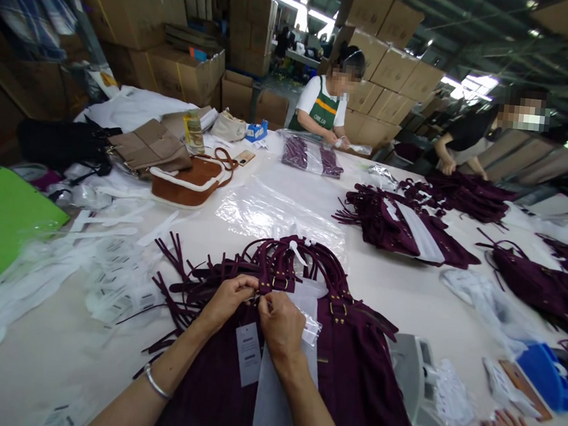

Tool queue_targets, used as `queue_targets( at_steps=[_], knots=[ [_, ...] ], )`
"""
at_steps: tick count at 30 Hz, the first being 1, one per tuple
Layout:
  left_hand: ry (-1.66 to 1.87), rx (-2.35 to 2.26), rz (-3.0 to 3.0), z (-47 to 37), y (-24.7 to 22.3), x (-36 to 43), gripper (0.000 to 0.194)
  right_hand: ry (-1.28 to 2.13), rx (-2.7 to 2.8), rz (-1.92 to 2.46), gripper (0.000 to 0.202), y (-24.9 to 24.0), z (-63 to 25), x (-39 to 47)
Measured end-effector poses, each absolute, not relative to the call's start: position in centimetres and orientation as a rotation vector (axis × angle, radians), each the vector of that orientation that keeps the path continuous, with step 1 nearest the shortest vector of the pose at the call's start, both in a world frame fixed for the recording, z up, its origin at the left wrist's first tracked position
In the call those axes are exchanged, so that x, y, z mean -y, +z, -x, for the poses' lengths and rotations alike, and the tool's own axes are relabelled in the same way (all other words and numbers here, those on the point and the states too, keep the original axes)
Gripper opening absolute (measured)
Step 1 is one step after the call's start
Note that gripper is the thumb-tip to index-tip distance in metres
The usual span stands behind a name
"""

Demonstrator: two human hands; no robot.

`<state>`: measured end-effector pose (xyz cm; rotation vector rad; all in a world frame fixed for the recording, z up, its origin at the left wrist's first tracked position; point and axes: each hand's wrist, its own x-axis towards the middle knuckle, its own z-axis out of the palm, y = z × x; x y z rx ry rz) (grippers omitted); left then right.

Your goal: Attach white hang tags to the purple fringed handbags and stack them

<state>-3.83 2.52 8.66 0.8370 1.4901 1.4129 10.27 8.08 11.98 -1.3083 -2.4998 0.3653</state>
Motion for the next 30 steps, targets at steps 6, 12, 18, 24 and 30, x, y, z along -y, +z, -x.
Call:
queue_targets(
  at_steps=[6,12,18,24,30],
  knots=[
    [1.223,-1.37,-0.921,5.6,8.7,-3.4,0.024,0.313,2.526,1.323,0.026,11.4,-9.9,-8.5],
    [1.103,-1.37,-1.035,6.8,8.6,-4.2,0.012,0.348,2.597,1.41,0.023,11.8,-9.5,-8.7],
    [1.103,-1.48,-1.084,6.3,8.7,-4.3,0.014,0.417,2.669,1.507,0.013,13.6,-8.8,-9.3],
    [1.265,-1.68,-0.903,6.9,8.0,-1.6,0.02,0.593,2.648,1.36,0.027,16.0,-9.2,-8.4],
    [1.428,-1.446,-0.485,7.3,8.5,0.5,0.032,1.506,2.127,1.194,0.015,14.2,-9.0,-8.1]
  ],
)
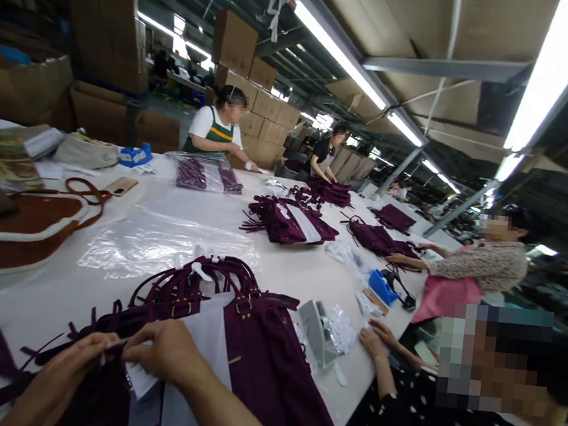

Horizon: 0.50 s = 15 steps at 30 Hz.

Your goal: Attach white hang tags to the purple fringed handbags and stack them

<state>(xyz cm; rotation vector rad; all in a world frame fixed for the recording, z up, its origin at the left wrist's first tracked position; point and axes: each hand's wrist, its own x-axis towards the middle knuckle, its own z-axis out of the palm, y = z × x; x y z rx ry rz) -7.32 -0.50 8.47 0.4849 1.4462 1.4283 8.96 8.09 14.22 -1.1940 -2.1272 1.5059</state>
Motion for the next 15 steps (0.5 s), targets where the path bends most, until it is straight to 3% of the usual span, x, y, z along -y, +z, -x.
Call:
queue_targets(
  at_steps=[3,6,11,15],
  knots=[
    [1.445,-1.329,-0.285,7.0,9.7,1.1,0.039,2.002,1.624,1.086,0.025,13.5,-9.3,-8.4],
    [1.436,-1.228,-0.237,6.5,10.6,1.6,0.038,2.258,1.255,0.949,0.038,13.6,-10.0,-8.3],
    [1.629,-1.074,-0.181,5.8,10.0,1.7,0.03,2.457,1.0,0.718,0.059,13.8,-10.6,-7.6],
    [1.697,-0.982,-0.044,5.4,9.1,1.2,0.024,2.288,1.053,0.912,0.063,12.9,-9.9,-7.3]
  ],
)
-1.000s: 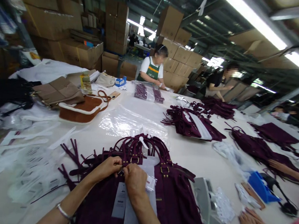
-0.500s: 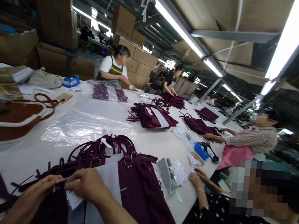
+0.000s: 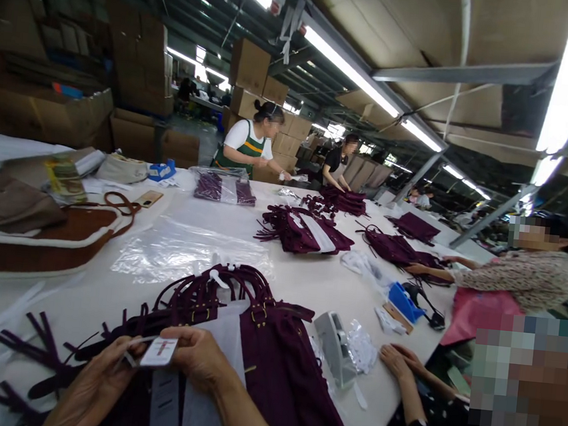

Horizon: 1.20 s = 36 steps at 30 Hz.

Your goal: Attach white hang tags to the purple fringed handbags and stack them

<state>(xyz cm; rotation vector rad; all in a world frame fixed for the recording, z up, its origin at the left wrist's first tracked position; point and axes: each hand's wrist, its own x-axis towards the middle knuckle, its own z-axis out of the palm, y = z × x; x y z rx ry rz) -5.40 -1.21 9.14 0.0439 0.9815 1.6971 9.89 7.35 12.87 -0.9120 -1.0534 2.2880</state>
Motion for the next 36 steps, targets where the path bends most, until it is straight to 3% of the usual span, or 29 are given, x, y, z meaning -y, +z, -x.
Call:
queue_targets(
  at_steps=[5,10,13,20,27,32,36],
  knots=[
    [1.735,-0.869,0.095,4.8,9.7,0.7,0.014,1.952,1.406,1.05,0.044,12.4,-9.0,-7.1],
    [1.753,-0.806,0.225,4.7,10.8,0.3,0.013,1.258,1.893,0.906,0.023,13.0,-9.1,-6.9],
    [1.777,-0.756,0.28,4.5,10.9,0.0,0.013,1.294,1.871,0.846,0.022,13.1,-9.2,-7.3],
    [1.814,-0.722,0.308,3.8,10.9,0.2,0.02,1.939,1.492,0.924,0.04,12.9,-9.7,-8.5],
    [1.776,-0.611,0.209,3.8,11.1,1.9,0.033,2.068,1.322,0.816,0.046,12.7,-9.9,-8.4],
    [1.709,-1.069,-0.069,4.1,10.6,1.7,0.033,1.899,1.477,0.917,0.039,11.7,-9.6,-8.0],
    [1.69,-1.216,-0.114,4.1,10.7,0.8,0.042,1.235,2.167,0.956,0.019,12.4,-9.4,-7.7]
  ],
)
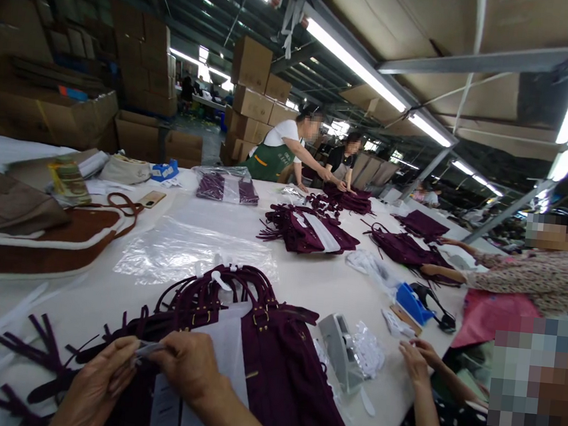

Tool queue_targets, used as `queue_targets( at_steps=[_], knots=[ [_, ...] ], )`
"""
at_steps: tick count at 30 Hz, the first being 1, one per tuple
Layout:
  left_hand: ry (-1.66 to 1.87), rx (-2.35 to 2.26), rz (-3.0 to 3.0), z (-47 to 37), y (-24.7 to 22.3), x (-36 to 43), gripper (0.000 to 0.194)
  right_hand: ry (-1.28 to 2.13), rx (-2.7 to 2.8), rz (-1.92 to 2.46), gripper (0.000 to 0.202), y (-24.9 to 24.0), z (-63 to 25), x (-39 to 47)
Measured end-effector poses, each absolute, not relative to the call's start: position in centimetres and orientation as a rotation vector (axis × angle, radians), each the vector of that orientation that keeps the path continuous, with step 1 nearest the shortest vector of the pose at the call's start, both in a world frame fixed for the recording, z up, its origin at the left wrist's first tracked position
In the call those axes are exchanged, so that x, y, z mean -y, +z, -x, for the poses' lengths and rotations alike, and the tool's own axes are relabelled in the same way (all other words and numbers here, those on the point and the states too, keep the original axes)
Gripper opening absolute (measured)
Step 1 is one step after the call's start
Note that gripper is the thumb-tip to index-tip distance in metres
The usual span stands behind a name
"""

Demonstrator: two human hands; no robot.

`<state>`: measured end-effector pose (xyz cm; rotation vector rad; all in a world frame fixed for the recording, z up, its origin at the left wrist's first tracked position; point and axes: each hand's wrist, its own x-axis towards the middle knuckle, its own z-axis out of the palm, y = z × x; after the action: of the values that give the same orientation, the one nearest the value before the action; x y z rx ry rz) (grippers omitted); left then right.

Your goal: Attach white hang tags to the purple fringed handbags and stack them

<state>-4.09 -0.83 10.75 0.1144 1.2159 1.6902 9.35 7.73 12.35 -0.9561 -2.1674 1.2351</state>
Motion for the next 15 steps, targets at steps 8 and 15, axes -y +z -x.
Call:
queue_targets(
  at_steps=[8,15],
  knots=[
    [1.638,-1.52,-0.303,3.6,10.7,0.7,0.045,0.501,2.697,1.105,0.016,12.5,-7.8,-7.4],
    [1.456,-2.057,-1.286,2.5,9.2,1.3,0.03,0.638,2.55,1.164,0.025,11.2,-7.7,-7.6]
  ],
)
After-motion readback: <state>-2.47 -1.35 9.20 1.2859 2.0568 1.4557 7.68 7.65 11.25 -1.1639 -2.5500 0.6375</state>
